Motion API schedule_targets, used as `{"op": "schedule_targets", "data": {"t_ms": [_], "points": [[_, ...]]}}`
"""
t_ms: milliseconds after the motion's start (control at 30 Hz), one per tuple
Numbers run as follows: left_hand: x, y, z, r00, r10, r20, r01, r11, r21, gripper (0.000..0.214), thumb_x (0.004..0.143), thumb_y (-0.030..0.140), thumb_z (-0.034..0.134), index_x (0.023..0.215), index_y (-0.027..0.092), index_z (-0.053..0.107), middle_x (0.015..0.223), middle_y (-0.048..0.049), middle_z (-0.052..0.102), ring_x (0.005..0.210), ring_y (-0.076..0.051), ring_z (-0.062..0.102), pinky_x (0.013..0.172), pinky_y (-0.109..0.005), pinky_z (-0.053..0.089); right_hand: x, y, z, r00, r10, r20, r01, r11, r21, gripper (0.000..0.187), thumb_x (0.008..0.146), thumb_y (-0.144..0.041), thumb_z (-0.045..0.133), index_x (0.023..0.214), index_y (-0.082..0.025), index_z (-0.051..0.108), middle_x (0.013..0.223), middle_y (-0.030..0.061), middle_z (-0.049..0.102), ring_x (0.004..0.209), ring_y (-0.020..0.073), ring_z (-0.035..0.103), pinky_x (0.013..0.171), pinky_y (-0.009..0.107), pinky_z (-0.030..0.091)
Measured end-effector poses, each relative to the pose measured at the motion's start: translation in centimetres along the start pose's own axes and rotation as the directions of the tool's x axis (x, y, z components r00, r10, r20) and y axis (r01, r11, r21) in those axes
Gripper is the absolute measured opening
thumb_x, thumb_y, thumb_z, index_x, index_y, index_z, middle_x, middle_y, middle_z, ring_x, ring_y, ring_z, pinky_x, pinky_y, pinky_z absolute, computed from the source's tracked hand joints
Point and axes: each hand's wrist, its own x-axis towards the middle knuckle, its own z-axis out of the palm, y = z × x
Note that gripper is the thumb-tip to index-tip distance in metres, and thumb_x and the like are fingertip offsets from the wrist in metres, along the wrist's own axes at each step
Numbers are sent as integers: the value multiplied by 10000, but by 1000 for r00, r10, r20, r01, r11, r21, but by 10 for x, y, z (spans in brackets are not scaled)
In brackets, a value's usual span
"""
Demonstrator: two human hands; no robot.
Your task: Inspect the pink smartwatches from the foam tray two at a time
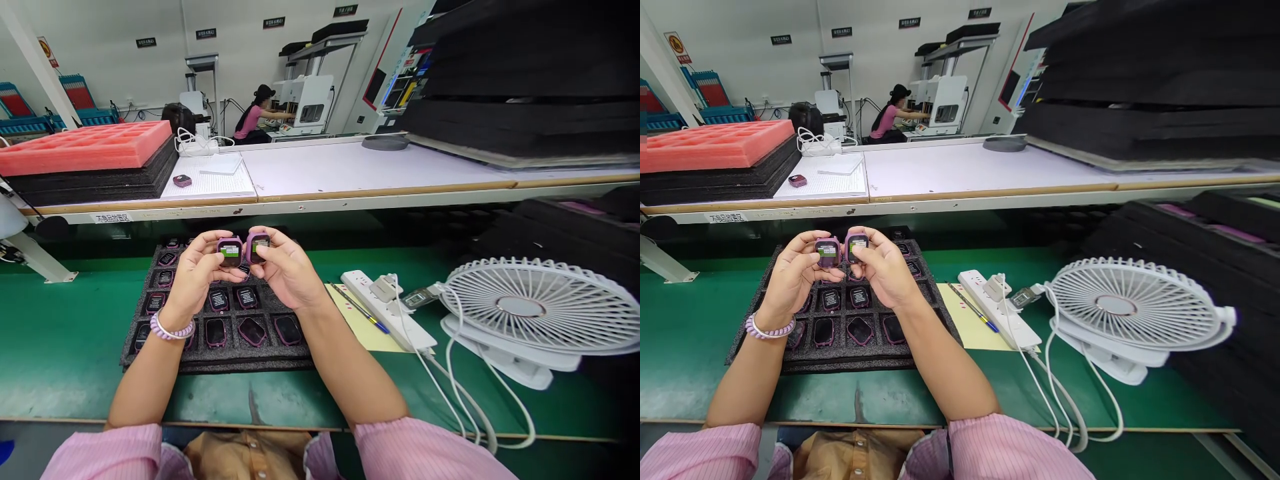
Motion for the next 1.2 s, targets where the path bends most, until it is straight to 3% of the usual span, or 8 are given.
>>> {"op": "schedule_targets", "data": {"t_ms": [267,567,733,967,1200], "points": [[0,-3,-1,1000,11,2,-11,999,33,436,742,304,757,1130,169,609,1041,-43,722,600,-159,751,593,-276,687,0,1,0,1000,-12,-4,11,1000,-28,464,727,-362,901,1079,-207,642,853,-6,631,609,101,481,506,227,427],[0,-1,-2,999,27,-18,-27,1000,-4,408,720,299,775,1077,166,629,958,-14,724,575,-171,747,555,-266,674,-2,-2,0,999,0,43,2,999,-40,449,694,-226,779,1119,-199,636,849,-17,653,576,99,537,543,252,475],[-1,-1,-3,999,33,-4,-33,999,-3,402,736,302,760,1093,169,633,945,-15,730,587,-168,750,562,-259,675,-2,-4,-1,998,17,59,-14,999,-40,449,706,-257,796,1124,-202,641,847,-16,651,584,114,558,552,270,496],[-1,-6,-1,994,109,-18,-106,987,121,420,781,306,806,1135,174,621,1055,-44,731,599,-117,735,591,-213,666,-2,-1,-2,998,-2,63,6,998,-63,477,772,-365,871,1157,-214,633,918,1,659,600,110,565,555,271,508],[-1,-5,-1,995,97,-23,-94,989,110,428,771,257,740,1174,167,625,1053,-40,723,608,-118,738,614,-229,675,-2,0,-2,998,-3,63,6,999,-46,475,711,-226,781,1159,-216,624,923,-14,670,607,105,585,585,266,526]]}}
